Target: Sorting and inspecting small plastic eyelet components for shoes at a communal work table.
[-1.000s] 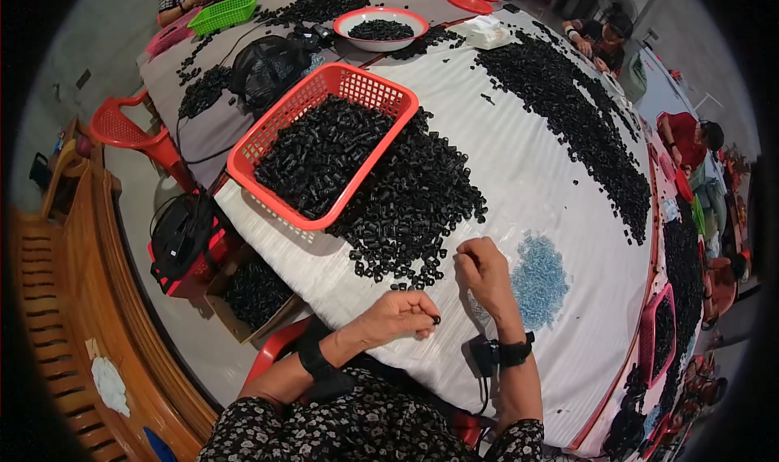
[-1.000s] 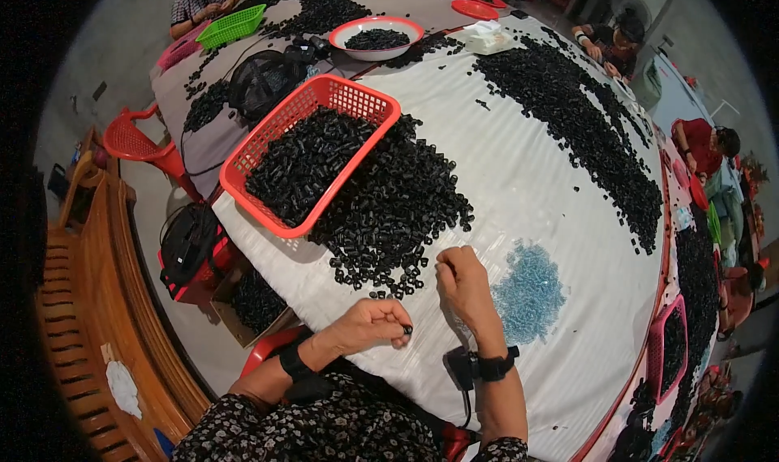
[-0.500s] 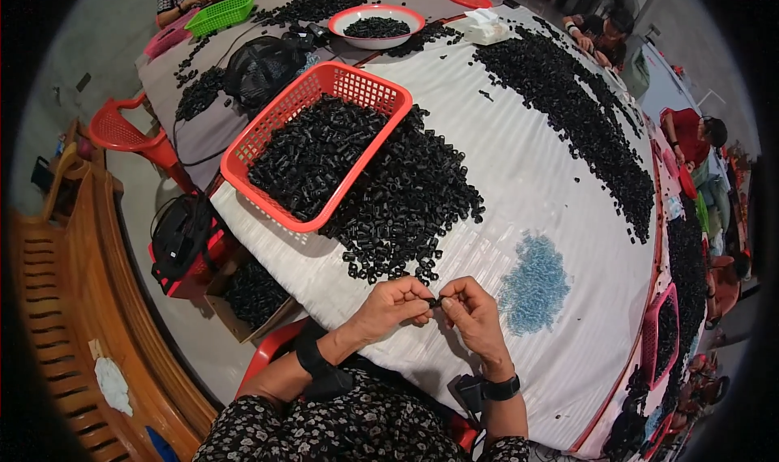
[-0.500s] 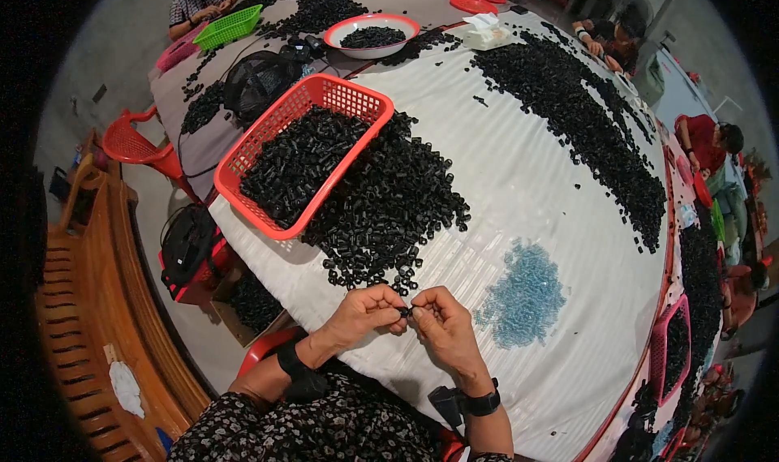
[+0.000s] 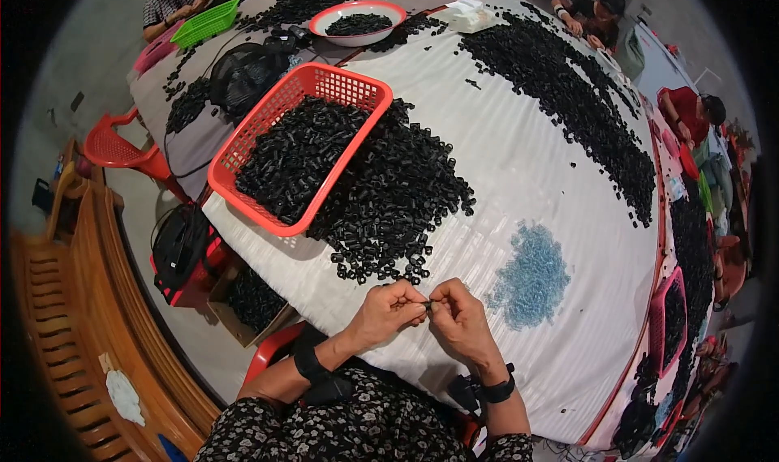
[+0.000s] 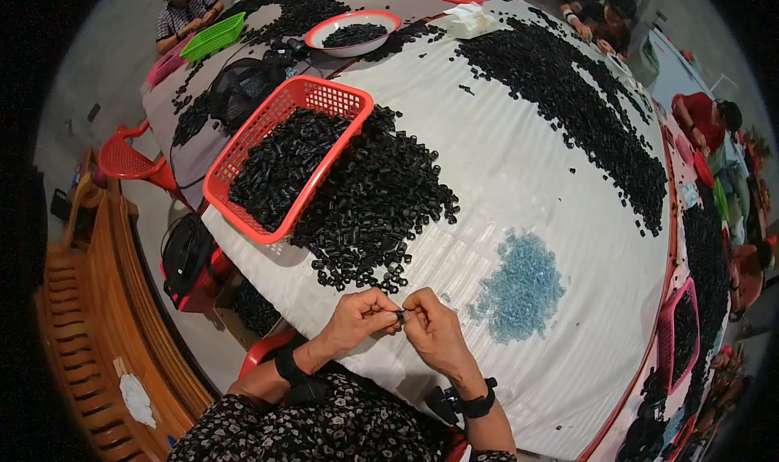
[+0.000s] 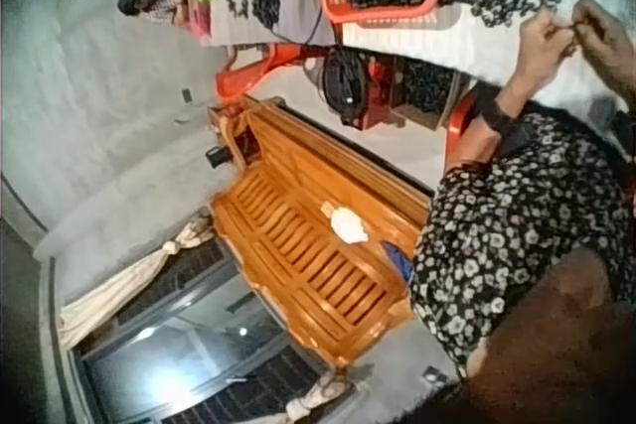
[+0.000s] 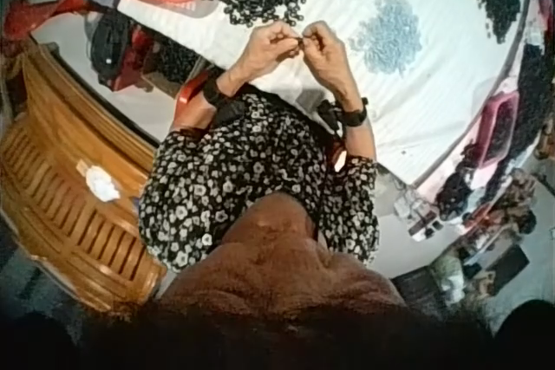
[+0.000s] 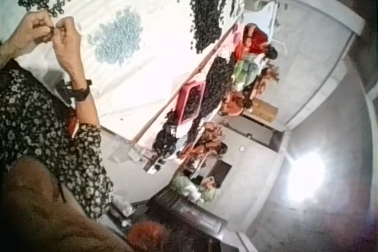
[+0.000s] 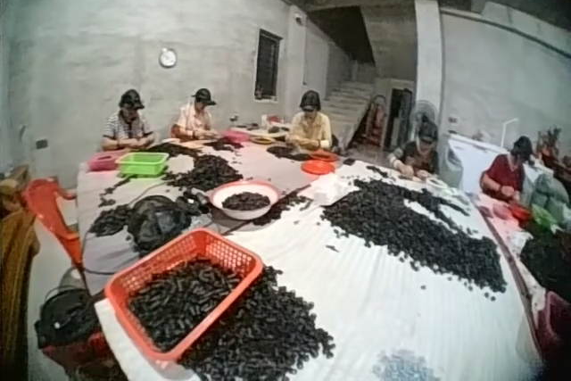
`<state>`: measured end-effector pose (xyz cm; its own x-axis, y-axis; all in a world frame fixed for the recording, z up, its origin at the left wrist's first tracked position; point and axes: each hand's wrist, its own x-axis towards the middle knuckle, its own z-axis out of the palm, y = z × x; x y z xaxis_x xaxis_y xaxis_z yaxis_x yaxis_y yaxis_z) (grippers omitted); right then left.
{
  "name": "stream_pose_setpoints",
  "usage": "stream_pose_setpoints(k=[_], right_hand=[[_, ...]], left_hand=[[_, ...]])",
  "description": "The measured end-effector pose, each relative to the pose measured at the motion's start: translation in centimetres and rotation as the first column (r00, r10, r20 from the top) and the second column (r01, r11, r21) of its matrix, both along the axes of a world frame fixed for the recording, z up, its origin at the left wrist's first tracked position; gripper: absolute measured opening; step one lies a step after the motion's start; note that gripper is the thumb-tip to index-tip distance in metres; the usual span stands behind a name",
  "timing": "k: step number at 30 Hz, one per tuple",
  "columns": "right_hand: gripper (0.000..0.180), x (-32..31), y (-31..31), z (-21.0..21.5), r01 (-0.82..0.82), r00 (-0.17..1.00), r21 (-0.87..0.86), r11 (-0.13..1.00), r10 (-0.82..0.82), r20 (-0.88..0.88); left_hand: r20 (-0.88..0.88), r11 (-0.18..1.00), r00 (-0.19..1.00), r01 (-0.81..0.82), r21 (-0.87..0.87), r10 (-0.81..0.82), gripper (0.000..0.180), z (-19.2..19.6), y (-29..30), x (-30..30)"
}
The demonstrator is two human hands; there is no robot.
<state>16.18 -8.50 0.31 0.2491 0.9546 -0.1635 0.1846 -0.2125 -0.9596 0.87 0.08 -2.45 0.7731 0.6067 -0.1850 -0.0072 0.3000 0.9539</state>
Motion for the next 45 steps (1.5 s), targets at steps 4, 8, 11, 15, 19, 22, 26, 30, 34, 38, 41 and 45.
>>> stream_pose_setpoints(k=[4,8,11,15,19,22,26,30,34,38,41,45], right_hand=[[0.007,0.3,0.1,0.7,-0.068,0.997,0.009,0.998,0.067,0.048],[0.007,1.2,-0.2,0.7,-0.180,0.975,-0.021,0.983,0.182,0.125],[0.005,1.6,-0.1,0.9,-0.271,0.957,0.009,0.962,0.269,0.107],[0.006,1.2,0.0,0.9,-0.247,0.967,0.064,0.967,0.242,0.081],[0.006,0.9,0.0,1.0,-0.205,0.970,0.033,0.978,0.198,0.141],[0.006,0.4,0.0,0.4,-0.182,0.963,0.052,0.982,0.167,0.212],[0.009,0.1,0.1,-0.7,-0.195,0.893,0.208,0.958,0.085,0.443],[0.017,-0.7,0.1,-0.8,-0.206,0.846,0.264,0.942,0.035,0.533],[0.031,-1.6,0.2,-0.6,-0.206,0.777,0.339,0.918,-0.057,0.627],[0.037,-2.0,0.3,-1.0,-0.227,0.699,0.368,0.901,-0.112,0.706],[0.035,-2.4,0.1,-1.1,-0.185,0.716,0.373,0.909,-0.136,0.685],[0.033,-2.9,0.1,-2.0,-0.120,0.723,0.424,0.898,-0.214,0.657]], left_hand=[[0.022,0.995,0.998,-0.063,0.075,0.062,0.010,-0.3,-0.5,0.2],[-0.079,0.981,0.996,0.051,0.185,-0.037,0.009,0.1,0.0,0.1],[-0.038,0.982,0.989,0.147,0.119,-0.144,0.008,-0.2,0.9,-0.4],[0.054,0.984,0.984,0.172,-0.043,-0.169,0.006,0.2,1.7,-0.3],[0.004,0.997,0.997,0.083,-0.002,-0.083,0.008,0.1,0.9,0.1],[-0.017,0.995,1.000,-0.022,0.101,0.024,0.009,-0.5,0.1,0.5],[-0.104,0.962,0.980,-0.144,0.233,0.172,0.009,-0.3,-1.3,1.2],[-0.067,0.942,0.969,-0.214,0.258,0.239,0.009,-0.2,-1.5,1.6],[-0.069,0.934,0.952,-0.275,0.226,0.297,0.010,-0.1,-1.8,1.7],[-0.071,0.906,0.931,-0.329,0.265,0.359,0.011,0.0,-2.3,1.9],[-0.077,0.890,0.917,-0.357,0.285,0.392,0.011,-0.6,-2.7,1.9],[-0.096,0.867,0.897,-0.383,0.318,0.432,0.010,-0.6,-3.2,2.1]])
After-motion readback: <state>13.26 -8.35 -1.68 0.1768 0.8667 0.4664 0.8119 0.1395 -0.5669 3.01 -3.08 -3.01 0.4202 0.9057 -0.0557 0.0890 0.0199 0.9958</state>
